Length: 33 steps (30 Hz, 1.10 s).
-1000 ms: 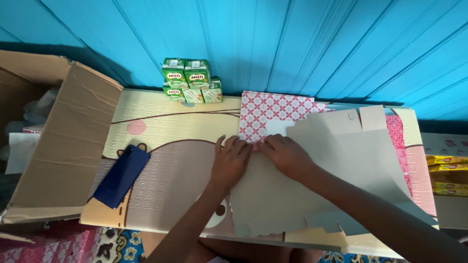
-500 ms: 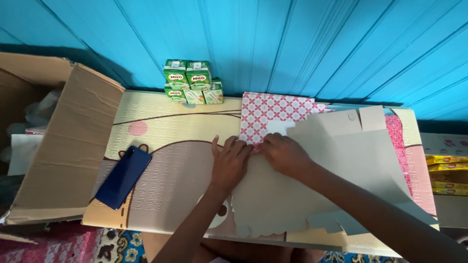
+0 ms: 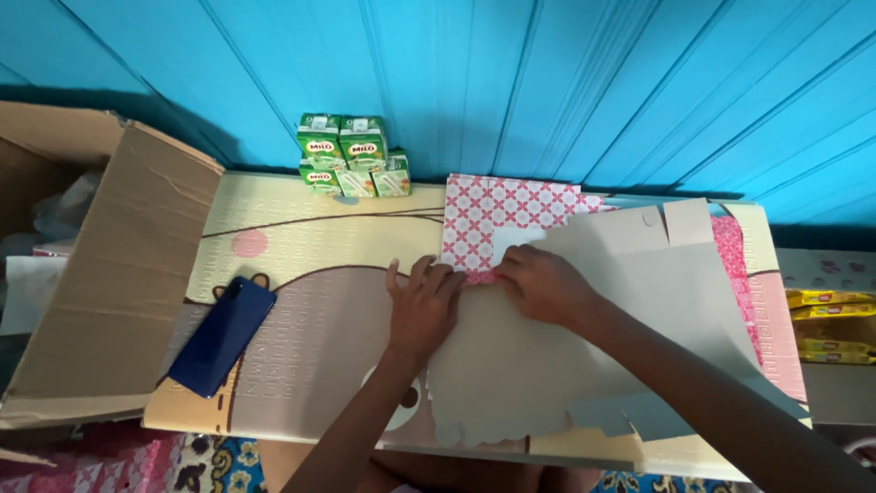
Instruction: The person sits on the floor at a low table and folds a flat die-cut cardboard blank into an open box, pressing the creases and tucking the side flaps. They align a decorative pink printed sheet with the box and fold its edges over the box walls, then lift and reposition the box to continue folding the flaps.
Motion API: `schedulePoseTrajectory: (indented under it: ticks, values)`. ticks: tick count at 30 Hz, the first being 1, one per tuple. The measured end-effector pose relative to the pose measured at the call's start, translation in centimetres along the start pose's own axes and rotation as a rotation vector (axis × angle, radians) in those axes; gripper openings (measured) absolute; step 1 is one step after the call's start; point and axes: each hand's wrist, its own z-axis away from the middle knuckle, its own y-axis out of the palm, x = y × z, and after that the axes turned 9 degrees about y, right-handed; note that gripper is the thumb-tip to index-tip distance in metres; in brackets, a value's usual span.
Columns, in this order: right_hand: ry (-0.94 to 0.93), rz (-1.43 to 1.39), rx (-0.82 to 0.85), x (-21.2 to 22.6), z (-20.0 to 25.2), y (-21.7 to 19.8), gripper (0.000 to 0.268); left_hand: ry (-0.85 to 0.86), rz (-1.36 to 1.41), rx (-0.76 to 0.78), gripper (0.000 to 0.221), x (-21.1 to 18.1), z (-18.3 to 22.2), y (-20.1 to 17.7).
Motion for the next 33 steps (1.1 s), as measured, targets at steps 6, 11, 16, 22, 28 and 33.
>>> schedulePoseTrajectory:
  ticks: [6,11,16,22,28,33]
  values:
    - [-0.007,0.005,-0.026,-1.2,0.7,0.3,0.016,0.0,0.001,0.008,0.013,-0.2,0.1,-0.3]
    - [0.022,-0.051,-0.025,-1.4,1.2,-0.8,0.014,0.009,-0.001,-0.017,0.013,-0.1,0.1,-0.2]
    - [0.01,-0.022,-0.055,-1.6,1.6,-1.4,0.011,0.016,-0.018,-0.08,0.009,-0.1,0.2,0.2]
    - [0.02,-0.033,-0.079,-1.4,2.1,-1.2,0.01,-0.029,-0.018,-0.031,0.014,0.0,0.6,0.7]
    - [0.028,-0.032,-0.11,-1.0,2.1,-1.5,0.009,-0.079,0.0,-0.07,0.012,0.0,0.3,0.0]
    - [0.052,-0.004,-0.119,-0.9,2.2,-1.1,0.009,-0.047,-0.005,-0.103,0.015,0.5,0.5,0.9]
